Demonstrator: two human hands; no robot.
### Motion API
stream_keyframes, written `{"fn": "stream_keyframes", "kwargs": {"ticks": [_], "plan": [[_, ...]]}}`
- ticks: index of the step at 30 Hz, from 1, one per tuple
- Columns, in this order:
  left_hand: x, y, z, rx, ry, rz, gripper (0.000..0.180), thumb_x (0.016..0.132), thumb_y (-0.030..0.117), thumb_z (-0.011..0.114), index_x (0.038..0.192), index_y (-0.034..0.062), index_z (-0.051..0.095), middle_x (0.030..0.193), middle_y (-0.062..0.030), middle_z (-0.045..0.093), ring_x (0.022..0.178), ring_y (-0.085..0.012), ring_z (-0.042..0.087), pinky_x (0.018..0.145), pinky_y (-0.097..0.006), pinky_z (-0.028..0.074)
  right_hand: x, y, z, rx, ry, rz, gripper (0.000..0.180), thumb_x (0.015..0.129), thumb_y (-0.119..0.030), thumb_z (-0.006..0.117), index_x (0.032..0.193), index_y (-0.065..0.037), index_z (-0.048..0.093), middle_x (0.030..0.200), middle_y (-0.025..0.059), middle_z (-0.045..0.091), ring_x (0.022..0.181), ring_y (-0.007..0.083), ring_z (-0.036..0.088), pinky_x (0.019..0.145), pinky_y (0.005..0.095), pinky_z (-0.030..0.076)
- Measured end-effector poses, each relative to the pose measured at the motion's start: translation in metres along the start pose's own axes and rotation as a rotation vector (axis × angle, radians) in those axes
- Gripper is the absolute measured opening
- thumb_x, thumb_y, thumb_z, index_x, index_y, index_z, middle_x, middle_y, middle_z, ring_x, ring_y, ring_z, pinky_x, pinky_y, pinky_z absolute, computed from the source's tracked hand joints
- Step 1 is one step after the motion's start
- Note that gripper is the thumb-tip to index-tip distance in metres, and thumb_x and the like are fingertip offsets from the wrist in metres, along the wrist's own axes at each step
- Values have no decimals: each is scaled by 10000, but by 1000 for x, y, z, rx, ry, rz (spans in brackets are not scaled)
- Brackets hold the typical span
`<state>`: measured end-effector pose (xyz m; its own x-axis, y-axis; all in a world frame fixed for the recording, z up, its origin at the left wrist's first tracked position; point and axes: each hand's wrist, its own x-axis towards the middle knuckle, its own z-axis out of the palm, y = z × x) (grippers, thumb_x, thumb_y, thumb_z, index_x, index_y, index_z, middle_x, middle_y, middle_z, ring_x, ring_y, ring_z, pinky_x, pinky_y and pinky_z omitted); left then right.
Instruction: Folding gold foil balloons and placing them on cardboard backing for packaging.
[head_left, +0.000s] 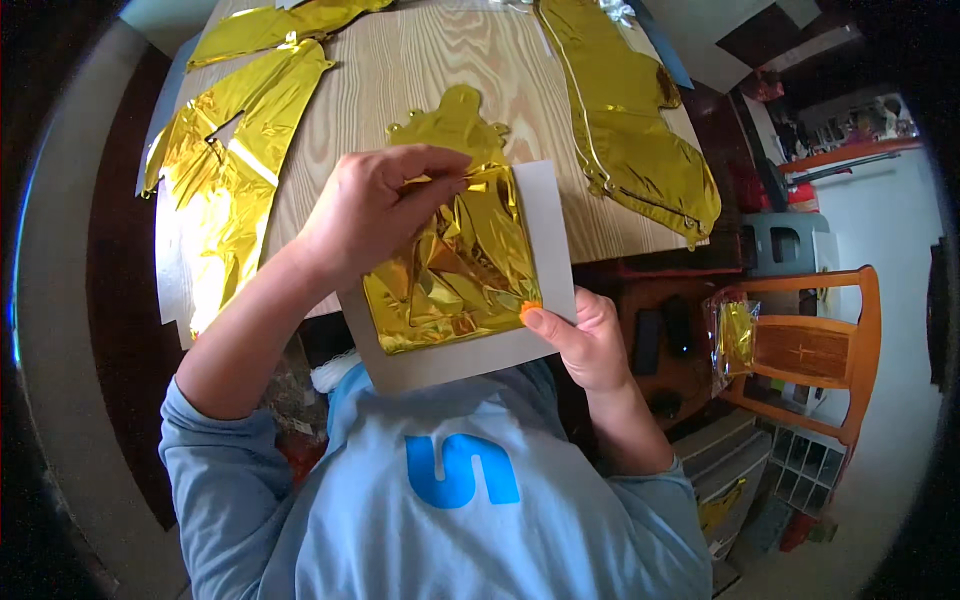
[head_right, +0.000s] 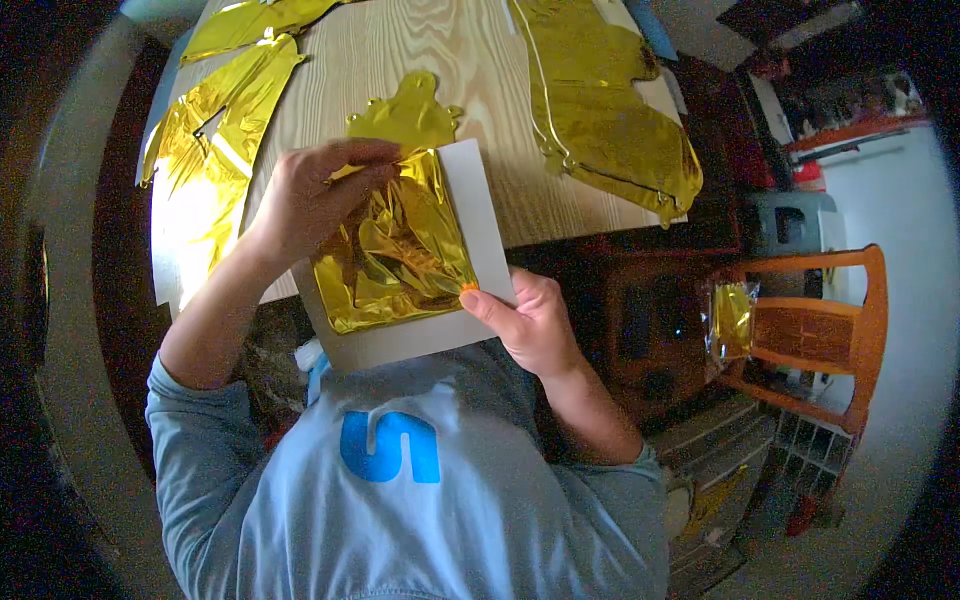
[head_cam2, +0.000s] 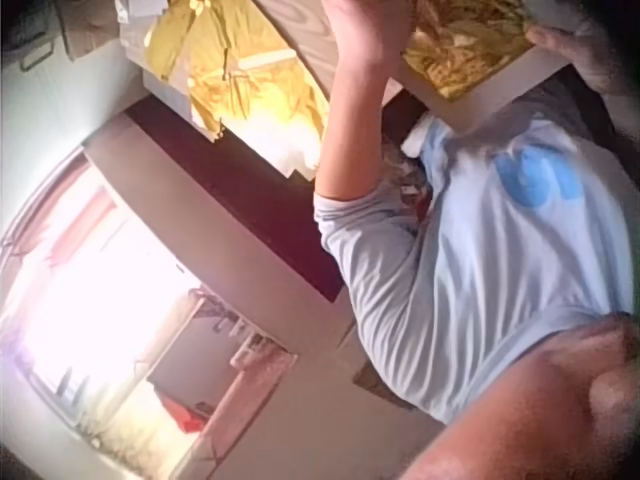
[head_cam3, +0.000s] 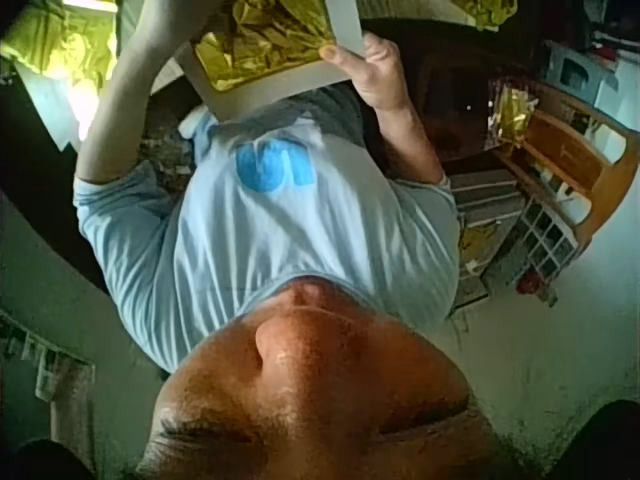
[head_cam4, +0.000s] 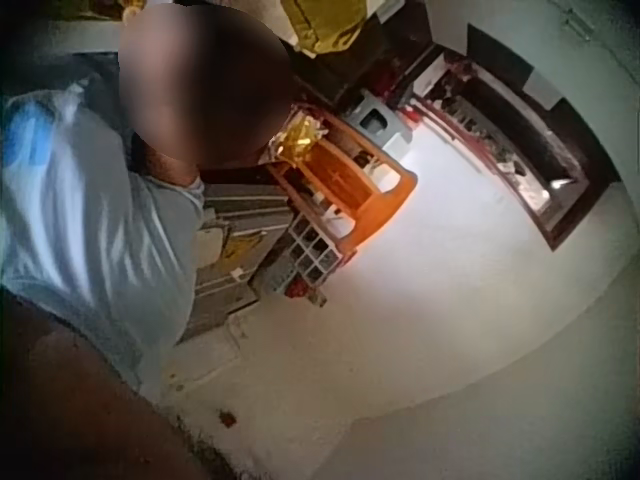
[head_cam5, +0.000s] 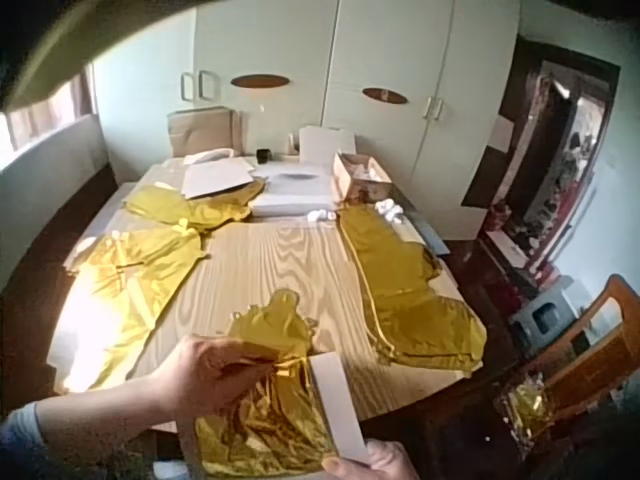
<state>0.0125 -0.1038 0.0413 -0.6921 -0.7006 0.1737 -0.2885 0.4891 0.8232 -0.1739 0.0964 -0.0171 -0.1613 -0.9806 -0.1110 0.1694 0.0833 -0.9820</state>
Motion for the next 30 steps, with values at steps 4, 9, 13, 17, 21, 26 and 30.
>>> {"fn": "stream_keyframes", "kwargs": {"ticks": [4, 9, 13, 17, 21, 26, 30], "plan": [[-1, 12, -19, 189, 50, 196, 162, 899, 123, 727, 996, -7, 735, 879, -123, 695, 781, -229, 694, 695, -325, 549, -4, -15, 3, -49, 9, -84, 186, 950, -84, 689, 1116, -3, 712, 986, -7, 729, 862, 45, 615, 786, 234, 506], [-3, 27, -34, 254, 103, 367, 162, 874, 146, 756, 982, 28, 735, 816, -102, 652, 696, -236, 672, 607, -336, 532, -11, -21, 4, -31, -1, -126, 188, 948, -64, 683, 1123, -3, 711, 1001, 8, 735, 878, 63, 631, 801, 239, 508], [-8, 39, -37, 246, 168, 472, 213, 860, 171, 780, 1016, 38, 723, 842, -94, 671, 770, -224, 706, 658, -313, 562, -14, -28, 8, 21, 18, -179, 207, 946, -48, 678, 1146, -9, 713, 1045, 29, 738, 932, 78, 642, 857, 250, 506], [-13, 42, -39, 238, 57, 301, 222, 830, 106, 800, 1026, 25, 734, 893, -85, 701, 829, -187, 694, 740, -292, 551, -18, -26, 6, 33, -12, -174, 221, 941, -42, 682, 1157, -11, 715, 1076, 41, 738, 963, 84, 643, 880, 259, 503], [-12, 41, -47, 137, -89, 93, 195, 878, 130, 763, 1029, 12, 729, 915, -66, 732, 860, -138, 682, 756, -280, 545, -21, -20, 4, 5, -4, -189, 214, 940, -42, 684, 1148, -7, 720, 1062, 41, 743, 948, 82, 646, 866, 256, 507], [-14, 51, -48, -68, -142, -102, 168, 947, 149, 692, 994, -9, 724, 884, -41, 736, 843, -88, 651, 740, -267, 533, -22, -24, 5, -27, 20, -184, 207, 936, -51, 692, 1135, -5, 725, 1044, 38, 748, 934, 77, 648, 861, 251, 507], [-14, 60, -49, -23, -151, -204, 181, 956, 166, 679, 935, -9, 717, 826, -22, 711, 799, -77, 637, 709, -260, 521, -24, -27, 4, -55, 33, -186, 201, 936, -58, 694, 1126, -2, 727, 1049, 39, 747, 937, 79, 649, 865, 252, 507]]}}
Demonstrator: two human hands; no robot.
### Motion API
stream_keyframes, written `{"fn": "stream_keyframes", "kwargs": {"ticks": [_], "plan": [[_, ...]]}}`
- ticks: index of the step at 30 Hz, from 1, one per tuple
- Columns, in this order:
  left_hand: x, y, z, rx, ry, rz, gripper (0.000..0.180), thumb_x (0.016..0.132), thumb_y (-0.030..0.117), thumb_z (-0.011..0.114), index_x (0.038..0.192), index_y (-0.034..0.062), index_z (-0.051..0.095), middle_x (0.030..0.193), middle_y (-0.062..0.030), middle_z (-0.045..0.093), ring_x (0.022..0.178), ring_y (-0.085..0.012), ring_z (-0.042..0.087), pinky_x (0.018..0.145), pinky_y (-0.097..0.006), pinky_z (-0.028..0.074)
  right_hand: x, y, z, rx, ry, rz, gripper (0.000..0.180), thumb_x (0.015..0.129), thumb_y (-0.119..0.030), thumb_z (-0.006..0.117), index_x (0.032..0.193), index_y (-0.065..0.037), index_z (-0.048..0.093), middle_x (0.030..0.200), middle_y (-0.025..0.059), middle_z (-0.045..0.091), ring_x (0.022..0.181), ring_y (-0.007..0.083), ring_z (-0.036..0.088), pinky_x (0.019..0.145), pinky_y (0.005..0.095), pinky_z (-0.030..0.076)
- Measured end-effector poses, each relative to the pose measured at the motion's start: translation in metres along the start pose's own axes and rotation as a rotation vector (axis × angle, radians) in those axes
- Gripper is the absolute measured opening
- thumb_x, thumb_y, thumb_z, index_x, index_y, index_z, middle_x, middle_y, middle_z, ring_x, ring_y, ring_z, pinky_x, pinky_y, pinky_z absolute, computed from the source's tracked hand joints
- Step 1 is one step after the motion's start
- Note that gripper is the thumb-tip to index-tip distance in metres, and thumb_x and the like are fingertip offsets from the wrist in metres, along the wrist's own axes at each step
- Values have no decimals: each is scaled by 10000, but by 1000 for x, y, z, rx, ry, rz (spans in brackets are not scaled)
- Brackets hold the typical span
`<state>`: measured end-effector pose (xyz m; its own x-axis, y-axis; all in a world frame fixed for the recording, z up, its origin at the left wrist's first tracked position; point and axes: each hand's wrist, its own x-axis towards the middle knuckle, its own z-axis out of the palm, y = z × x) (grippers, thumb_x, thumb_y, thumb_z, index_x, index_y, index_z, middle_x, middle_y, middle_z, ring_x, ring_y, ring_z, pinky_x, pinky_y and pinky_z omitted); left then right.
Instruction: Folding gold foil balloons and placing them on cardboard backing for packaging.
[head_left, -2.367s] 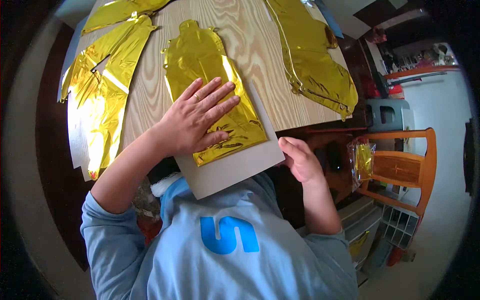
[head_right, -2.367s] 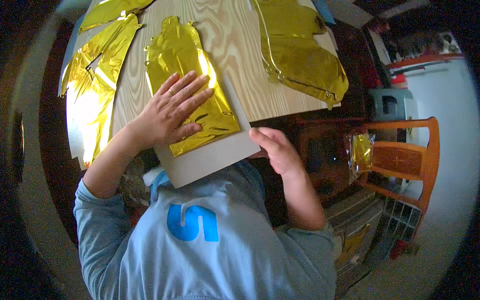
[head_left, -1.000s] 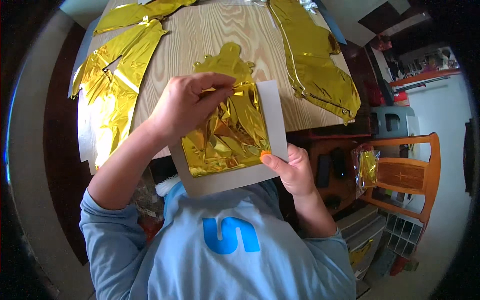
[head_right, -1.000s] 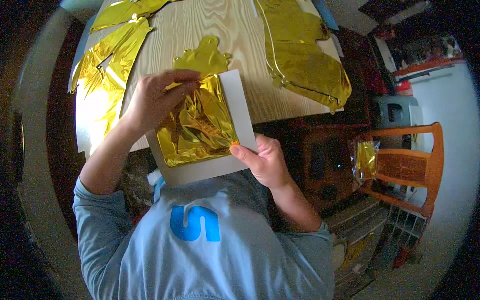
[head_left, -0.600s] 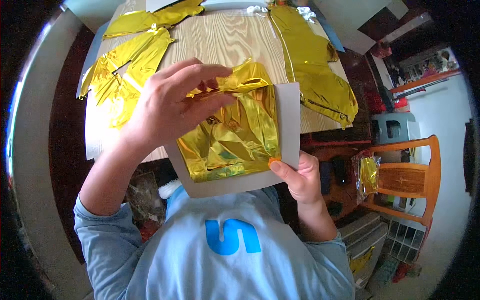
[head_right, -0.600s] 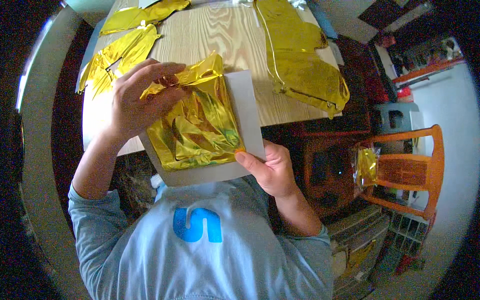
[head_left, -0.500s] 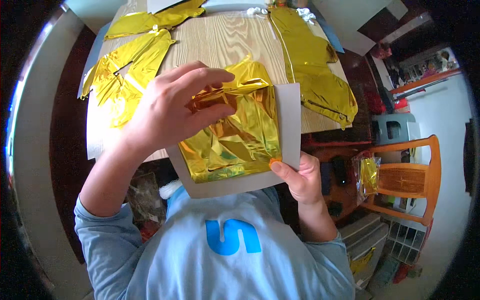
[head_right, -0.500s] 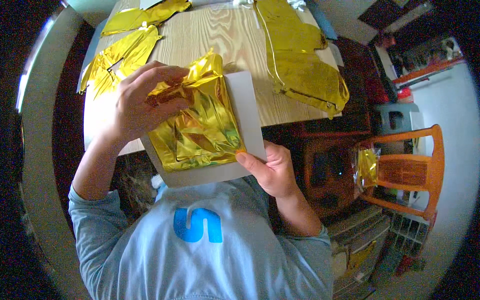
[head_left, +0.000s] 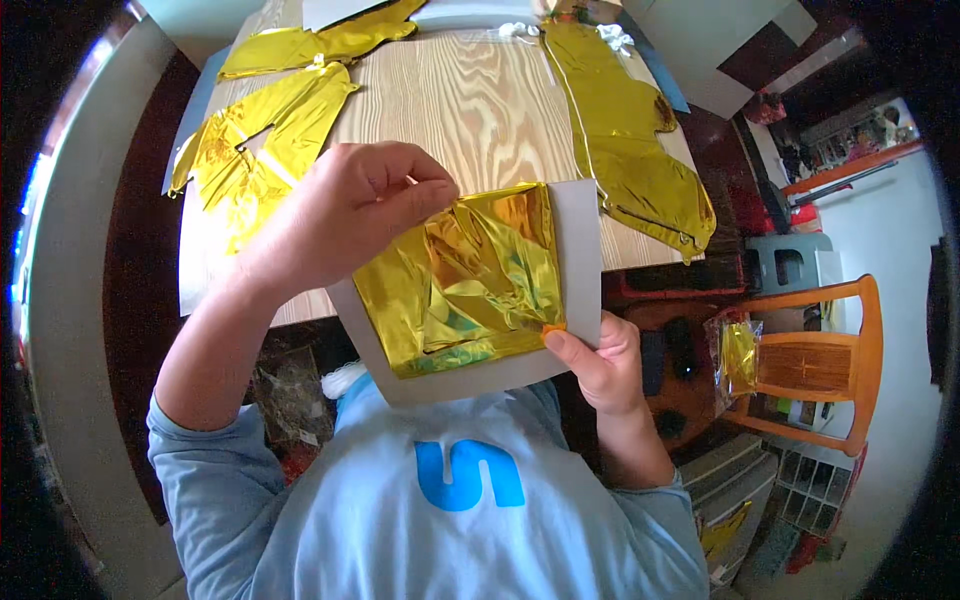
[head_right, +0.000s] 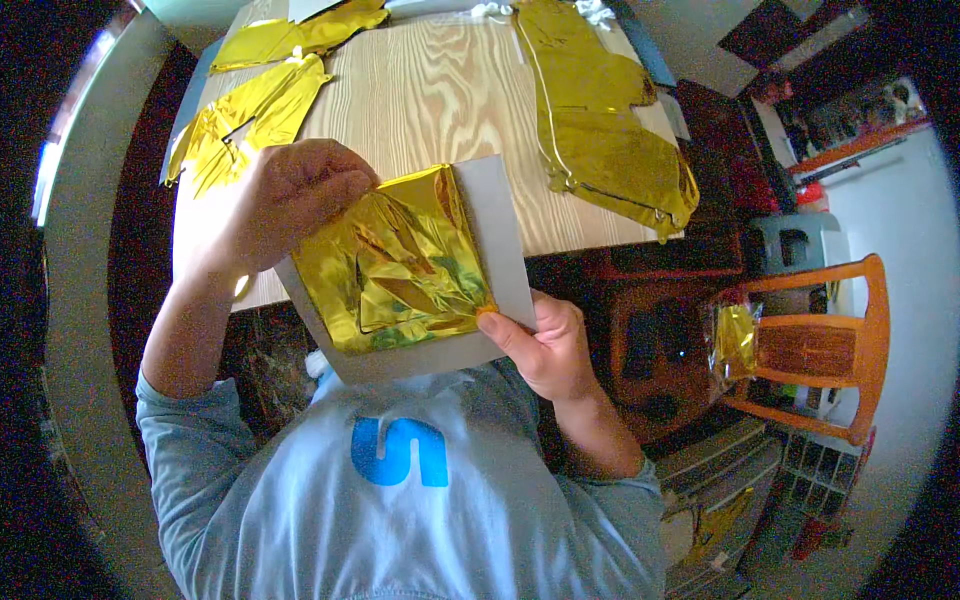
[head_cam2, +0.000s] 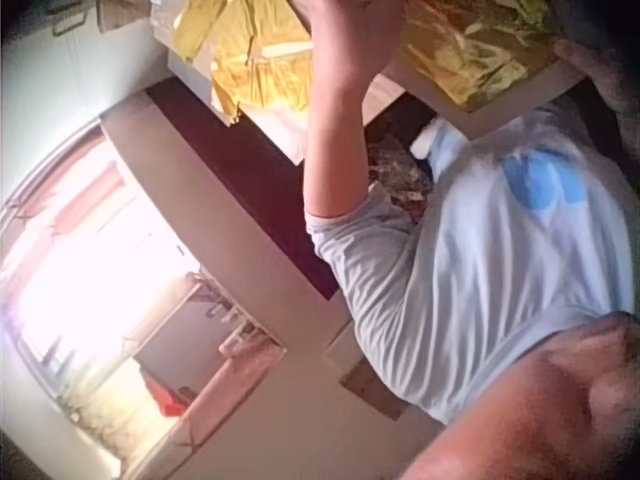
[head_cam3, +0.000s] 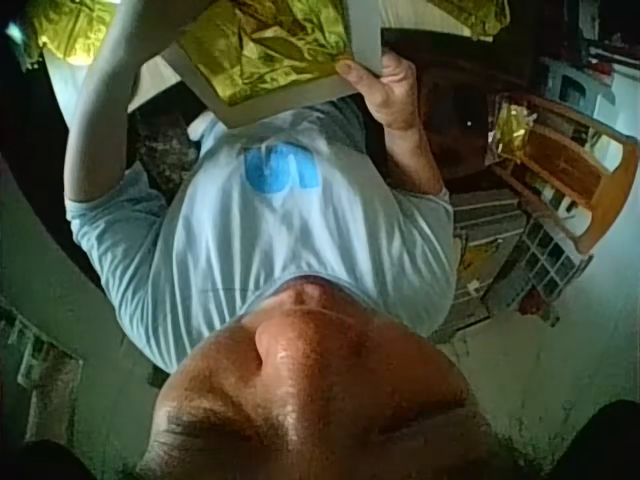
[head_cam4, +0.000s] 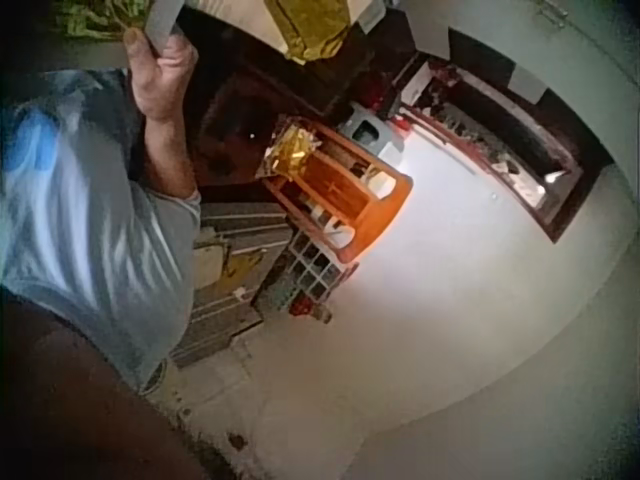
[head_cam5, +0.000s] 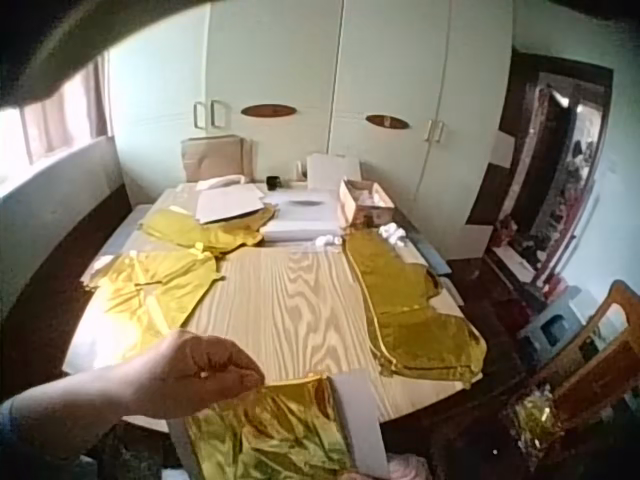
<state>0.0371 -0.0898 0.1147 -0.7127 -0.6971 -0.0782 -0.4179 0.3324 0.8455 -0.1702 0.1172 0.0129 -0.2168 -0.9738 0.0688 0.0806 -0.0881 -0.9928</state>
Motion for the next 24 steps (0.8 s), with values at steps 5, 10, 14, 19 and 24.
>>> {"fn": "stream_keyframes", "kwargs": {"ticks": [5, 10, 14, 19, 24], "plan": [[-17, 19, 1, 140, 5, 247, 201, 906, 192, 741, 895, -5, 702, 750, -74, 679, 707, -125, 640, 652, -300, 511, -7, -17, 2, -27, 19, -20, 184, 929, -42, 684, 1101, 6, 728, 1028, 37, 748, 924, 87, 658, 833, 262, 519], [-25, 34, -3, 319, 29, 569, 162, 851, 144, 784, 819, 6, 704, 782, -114, 686, 734, -221, 654, 673, -331, 507, -26, -36, -6, -223, 4, -41, 176, 913, -33, 683, 1077, 11, 728, 965, 47, 753, 854, 97, 672, 767, 273, 531], [-30, 49, -3, 185, -85, 418, 190, 863, 162, 781, 809, -5, 709, 743, -87, 672, 685, -180, 624, 614, -306, 473, -43, -58, -3, -255, 45, -61, 175, 900, -50, 707, 1065, 4, 732, 930, 50, 756, 813, 96, 671, 750, 269, 532], [-19, 48, 12, 10, -77, 5, 257, 833, 237, 833, 804, 16, 705, 662, -11, 628, 600, -74, 558, 522, -267, 430, -59, -65, -5, -219, 104, 38, 188, 899, -64, 718, 1075, 0, 724, 957, 32, 747, 840, 86, 662, 772, 265, 527], [28, -9, 23, 67, -221, -295, 471, 795, 441, 837, 848, -15, 732, 711, -69, 694, 606, -120, 613, 562, -281, 487, -34, -24, -7, 54, 109, 258, 205, 924, -92, 690, 1115, -19, 704, 1004, 11, 725, 884, 83, 646, 824, 253, 509]]}}
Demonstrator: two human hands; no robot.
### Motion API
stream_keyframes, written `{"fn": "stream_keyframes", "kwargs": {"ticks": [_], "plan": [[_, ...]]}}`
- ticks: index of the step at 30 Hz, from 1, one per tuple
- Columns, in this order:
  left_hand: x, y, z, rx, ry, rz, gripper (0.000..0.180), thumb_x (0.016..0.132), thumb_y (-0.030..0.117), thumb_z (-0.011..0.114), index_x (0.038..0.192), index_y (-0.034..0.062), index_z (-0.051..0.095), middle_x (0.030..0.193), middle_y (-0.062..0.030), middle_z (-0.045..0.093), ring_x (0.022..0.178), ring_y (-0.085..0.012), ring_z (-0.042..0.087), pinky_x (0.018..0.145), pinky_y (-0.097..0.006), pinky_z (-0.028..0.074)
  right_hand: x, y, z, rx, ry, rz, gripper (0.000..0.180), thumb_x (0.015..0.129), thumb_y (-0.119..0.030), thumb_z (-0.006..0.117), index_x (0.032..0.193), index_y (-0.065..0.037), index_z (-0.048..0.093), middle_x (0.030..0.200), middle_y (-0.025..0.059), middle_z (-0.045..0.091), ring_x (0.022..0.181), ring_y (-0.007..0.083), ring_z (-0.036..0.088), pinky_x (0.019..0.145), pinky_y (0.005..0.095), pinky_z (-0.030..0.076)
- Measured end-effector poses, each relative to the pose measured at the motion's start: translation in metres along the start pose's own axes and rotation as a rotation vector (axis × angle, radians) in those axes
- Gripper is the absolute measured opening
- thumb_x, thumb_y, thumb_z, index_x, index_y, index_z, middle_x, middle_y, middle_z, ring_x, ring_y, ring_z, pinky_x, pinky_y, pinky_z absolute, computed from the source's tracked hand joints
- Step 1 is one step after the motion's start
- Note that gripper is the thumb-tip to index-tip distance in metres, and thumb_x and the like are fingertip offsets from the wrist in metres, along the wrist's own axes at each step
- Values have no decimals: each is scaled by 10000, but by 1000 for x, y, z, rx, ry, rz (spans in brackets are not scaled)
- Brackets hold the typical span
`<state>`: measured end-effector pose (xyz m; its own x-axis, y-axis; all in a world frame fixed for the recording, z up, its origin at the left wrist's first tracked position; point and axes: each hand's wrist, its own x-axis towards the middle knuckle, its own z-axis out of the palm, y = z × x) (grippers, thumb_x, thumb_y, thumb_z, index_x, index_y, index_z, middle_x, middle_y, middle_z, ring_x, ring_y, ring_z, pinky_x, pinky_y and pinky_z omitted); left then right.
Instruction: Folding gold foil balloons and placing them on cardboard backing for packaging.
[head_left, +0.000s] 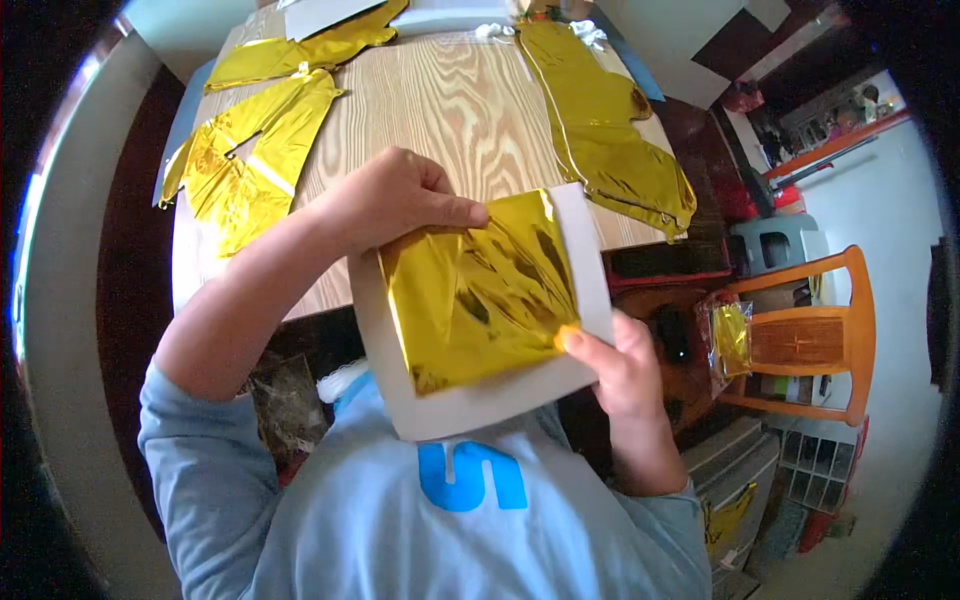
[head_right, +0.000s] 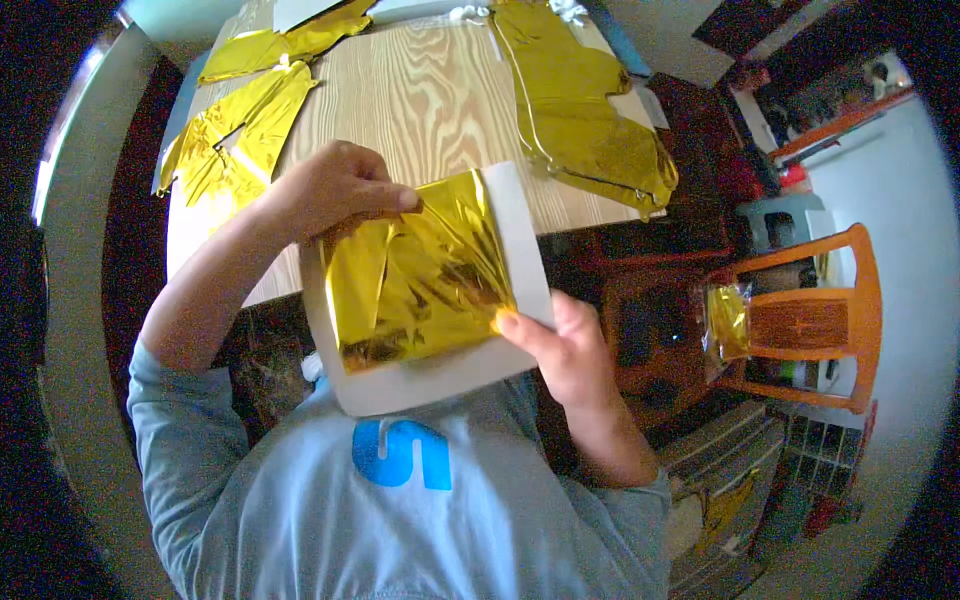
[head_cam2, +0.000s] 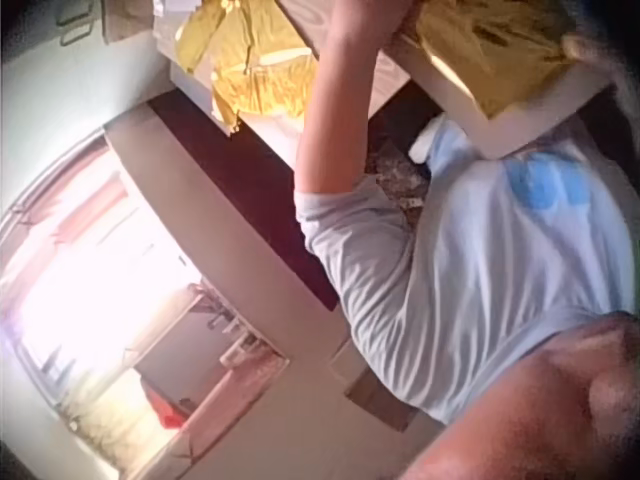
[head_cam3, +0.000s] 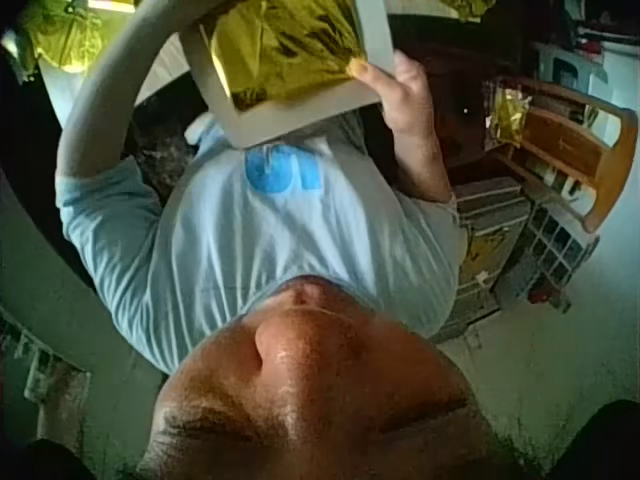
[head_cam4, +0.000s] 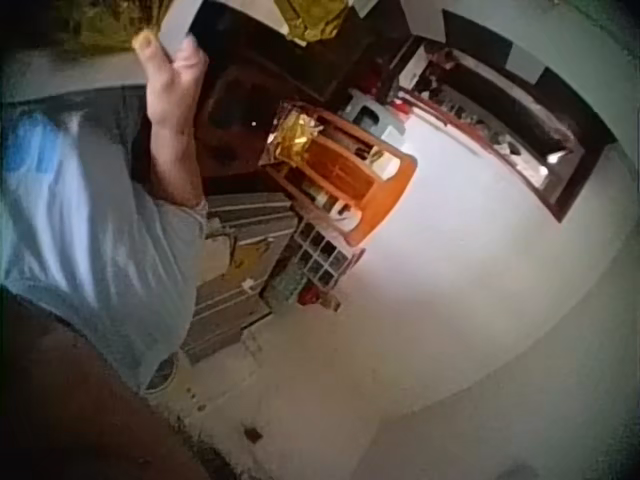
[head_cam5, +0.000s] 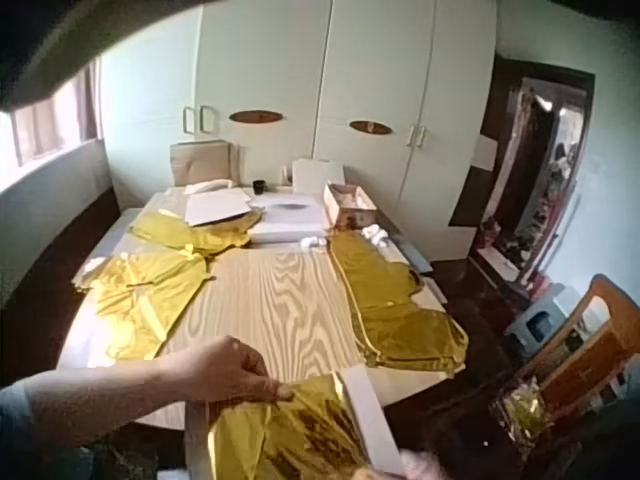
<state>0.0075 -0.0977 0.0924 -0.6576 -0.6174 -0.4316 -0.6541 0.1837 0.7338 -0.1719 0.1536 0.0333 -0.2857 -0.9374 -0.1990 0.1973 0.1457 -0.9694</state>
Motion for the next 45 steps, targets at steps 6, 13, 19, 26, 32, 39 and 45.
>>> {"fn": "stream_keyframes", "kwargs": {"ticks": [6, 13, 19, 26, 32, 39, 45], "plan": [[64, -53, -4, 268, -69, -31, 543, 753, 542, 810, 903, 21, 771, 772, -86, 725, 711, -168, 670, 691, -330, 529, 52, 39, 8, 221, -44, 155, 270, 902, -85, 701, 1159, -7, 675, 1049, 42, 722, 887, 114, 667, 834, 276, 519], [48, -64, -40, 85, -75, 111, 304, 892, 278, 750, 1007, -3, 764, 859, -50, 746, 764, -127, 669, 731, -290, 548, 70, 27, 18, 196, -49, 130, 249, 911, -98, 695, 1143, -10, 676, 1036, 33, 716, 906, 102, 650, 852, 264, 504], [13, -39, -41, -28, -77, 159, 249, 923, 185, 715, 1088, -2, 737, 881, -59, 740, 753, -86, 663, 666, -236, 541, 32, -14, 19, 152, -58, 72, 249, 921, -82, 683, 1159, -10, 681, 1040, 26, 714, 918, 96, 648, 862, 270, 502], [19, -21, -38, -568, -381, 6, 242, 940, 127, 682, 1145, -2, 675, 957, -76, 723, 803, -124, 684, 702, -245, 563, 19, -45, 14, 144, 37, 143, 306, 909, -83, 681, 1201, 3, 652, 1043, 47, 711, 905, 115, 655, 849, 283, 510], [93, -83, -38, 41, -201, 49, 328, 835, 205, 775, 1085, 15, 681, 875, -86, 721, 739, -143, 674, 634, -299, 540, 95, 31, 18, 117, -10, 190, 287, 896, -93, 691, 1163, 9, 663, 1035, 61, 711, 912, 135, 645, 846, 296, 502], [71, -77, -15, 822, 403, 140, 295, 861, 331, 715, 1041, 113, 628, 990, -97, 653, 1004, -336, 646, 842, -492, 484, 127, 48, 29, -117, 34, 23, 217, 903, -66, 677, 1102, 19, 658, 959, 57, 712, 823, 124, 638, 759, 287, 519], [41, -98, 19, 882, 541, 440, 349, 887, 314, 669, 1151, 92, 619, 1219, -94, 614, 1204, -283, 567, 1039, -517, 388, 140, 47, 35, -206, 48, 34, 237, 898, -61, 669, 1114, 28, 631, 938, 82, 710, 814, 137, 648, 751, 299, 528]]}}
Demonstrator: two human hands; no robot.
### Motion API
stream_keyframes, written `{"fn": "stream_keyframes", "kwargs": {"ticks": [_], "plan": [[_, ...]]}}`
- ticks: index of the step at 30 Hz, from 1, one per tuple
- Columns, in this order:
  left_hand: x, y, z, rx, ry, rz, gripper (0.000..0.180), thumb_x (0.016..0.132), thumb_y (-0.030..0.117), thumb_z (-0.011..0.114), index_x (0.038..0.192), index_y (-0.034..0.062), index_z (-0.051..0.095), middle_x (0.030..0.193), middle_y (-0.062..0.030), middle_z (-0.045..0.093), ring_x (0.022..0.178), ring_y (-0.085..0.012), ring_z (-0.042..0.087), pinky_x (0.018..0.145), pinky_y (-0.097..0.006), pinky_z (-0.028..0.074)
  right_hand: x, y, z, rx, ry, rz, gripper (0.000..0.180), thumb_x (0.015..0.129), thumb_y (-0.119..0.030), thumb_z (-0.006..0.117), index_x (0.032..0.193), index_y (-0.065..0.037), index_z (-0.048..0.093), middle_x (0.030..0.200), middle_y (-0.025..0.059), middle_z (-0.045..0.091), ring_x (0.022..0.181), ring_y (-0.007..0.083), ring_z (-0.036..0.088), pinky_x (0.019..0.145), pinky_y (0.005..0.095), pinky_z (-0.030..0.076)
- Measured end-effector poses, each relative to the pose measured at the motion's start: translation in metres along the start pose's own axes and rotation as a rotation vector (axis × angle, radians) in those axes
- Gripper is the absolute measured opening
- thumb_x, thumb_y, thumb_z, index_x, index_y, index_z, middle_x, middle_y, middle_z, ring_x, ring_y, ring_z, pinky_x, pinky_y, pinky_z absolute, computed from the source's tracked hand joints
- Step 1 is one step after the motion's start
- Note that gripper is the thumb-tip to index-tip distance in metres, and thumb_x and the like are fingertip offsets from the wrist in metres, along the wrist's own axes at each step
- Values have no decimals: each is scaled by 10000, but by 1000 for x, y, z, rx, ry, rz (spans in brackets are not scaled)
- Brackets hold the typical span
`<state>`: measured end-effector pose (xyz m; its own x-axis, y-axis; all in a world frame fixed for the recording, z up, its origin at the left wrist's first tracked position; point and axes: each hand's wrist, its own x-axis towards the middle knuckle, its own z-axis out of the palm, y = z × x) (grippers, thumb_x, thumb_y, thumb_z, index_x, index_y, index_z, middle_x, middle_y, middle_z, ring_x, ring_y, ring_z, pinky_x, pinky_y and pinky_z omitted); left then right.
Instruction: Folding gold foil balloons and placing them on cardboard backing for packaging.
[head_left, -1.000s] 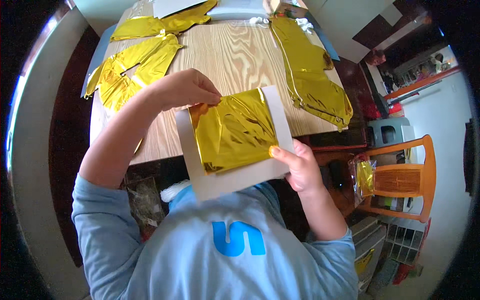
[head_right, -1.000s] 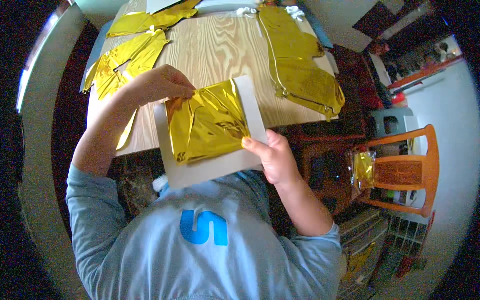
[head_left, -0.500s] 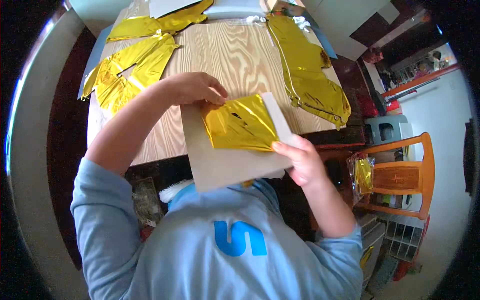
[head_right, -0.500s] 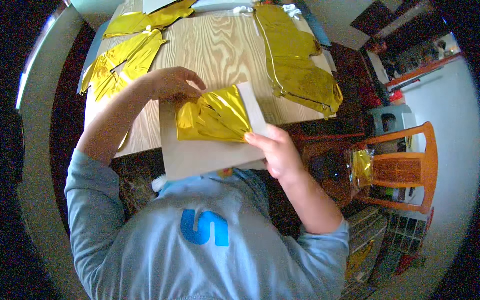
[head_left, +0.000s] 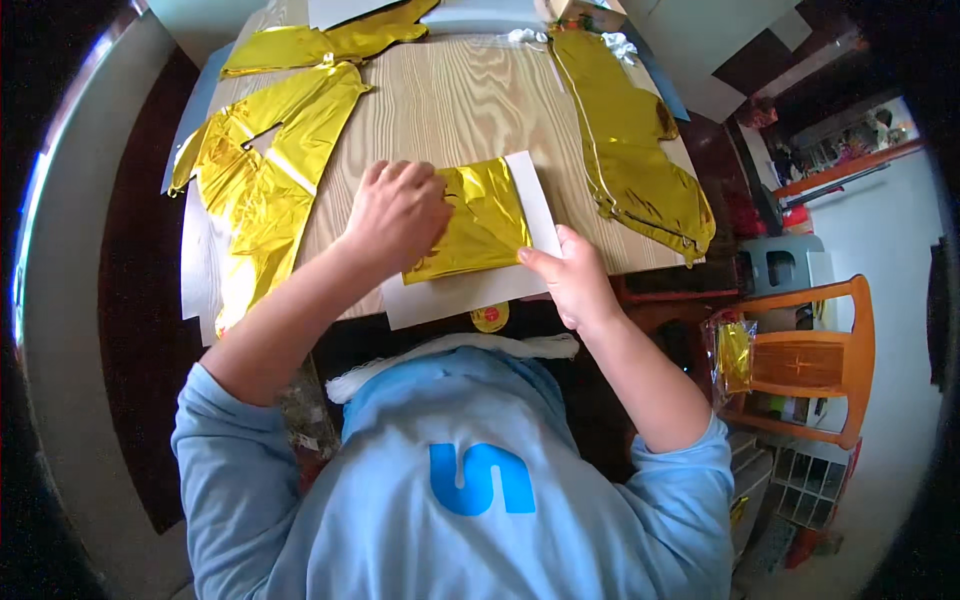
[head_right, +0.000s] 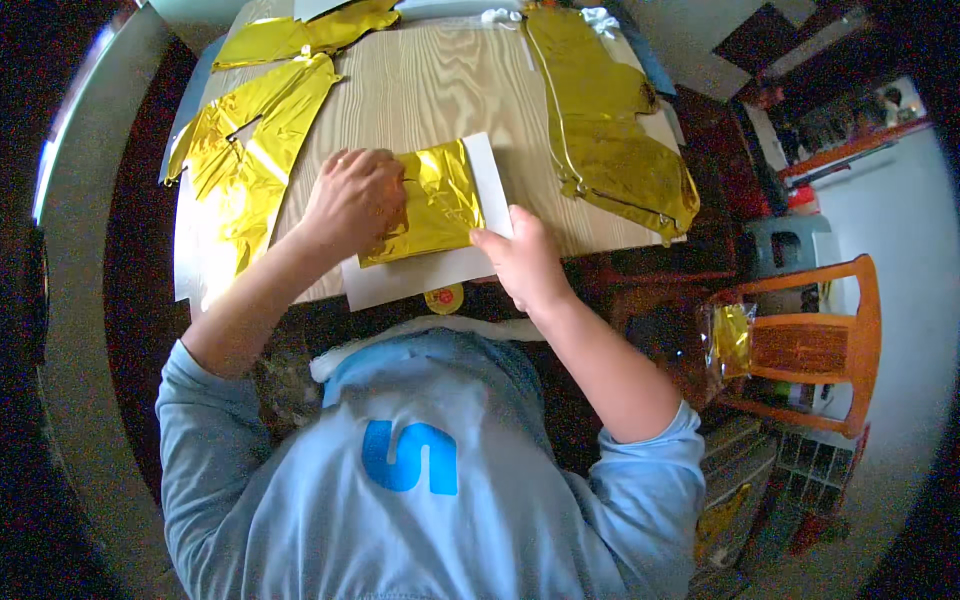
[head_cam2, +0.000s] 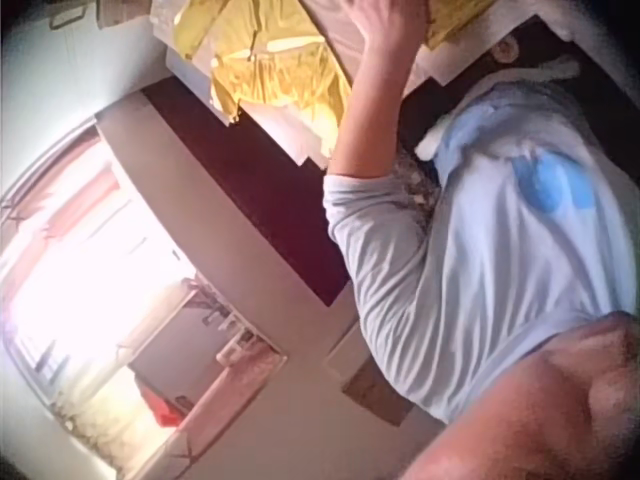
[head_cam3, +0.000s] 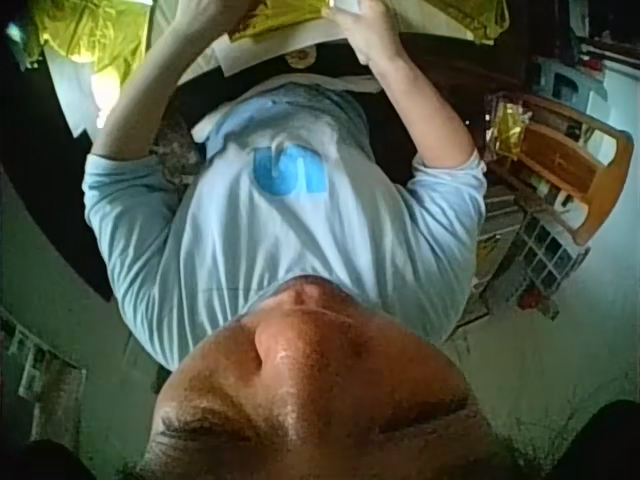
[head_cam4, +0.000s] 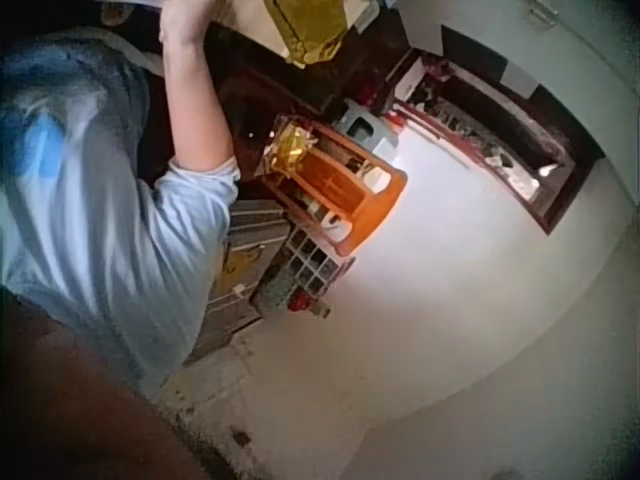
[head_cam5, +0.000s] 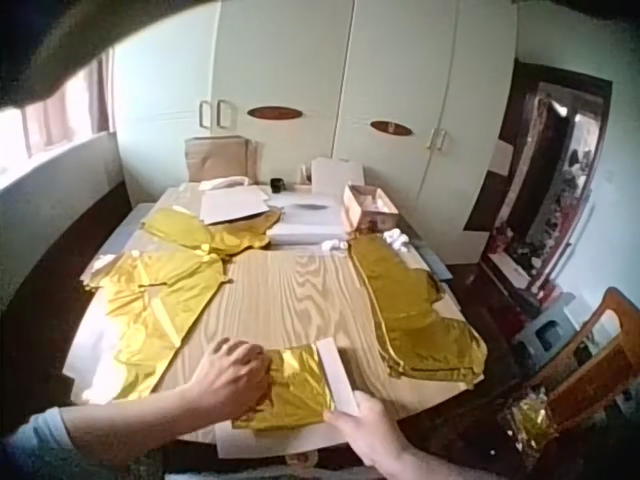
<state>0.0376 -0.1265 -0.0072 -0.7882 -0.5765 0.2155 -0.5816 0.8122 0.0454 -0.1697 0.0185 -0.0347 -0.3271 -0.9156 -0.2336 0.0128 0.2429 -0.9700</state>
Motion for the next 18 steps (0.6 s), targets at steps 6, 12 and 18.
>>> {"fn": "stream_keyframes", "kwargs": {"ticks": [6, 12, 18], "plan": [[-19, 9, 12, -115, 7, -54, 749, 934, 559, 536, 1414, -14, 483, 1468, -201, 466, 1418, -354, 374, 1176, -557, 237, -2, -24, 2, 6, -56, 146, 278, 943, -112, 647, 1177, 20, 577, 984, 85, 693, 822, 158, 672, 693, 330, 549], [-36, 10, 19, -62, -62, -70, 914, 945, 659, 446, 1543, -13, 283, 1602, -213, 283, 1513, -374, 199, 1224, -542, 98, -2, -64, -10, -1063, -13, -10, 319, 948, -233, 660, 1120, 24, 582, 942, 148, 703, 782, 310, 696, 626, 448, 537], [-39, 6, 35, -82, 13, -49, 910, 924, 656, 461, 1536, -3, 321, 1612, -215, 272, 1518, -368, 200, 1223, -546, 82, 8, -61, 44, -1018, 0, -866, 482, 962, -351, 603, 1277, 12, 565, 1310, 215, 586, 1220, 377, 551, 1027, 490, 409]]}}
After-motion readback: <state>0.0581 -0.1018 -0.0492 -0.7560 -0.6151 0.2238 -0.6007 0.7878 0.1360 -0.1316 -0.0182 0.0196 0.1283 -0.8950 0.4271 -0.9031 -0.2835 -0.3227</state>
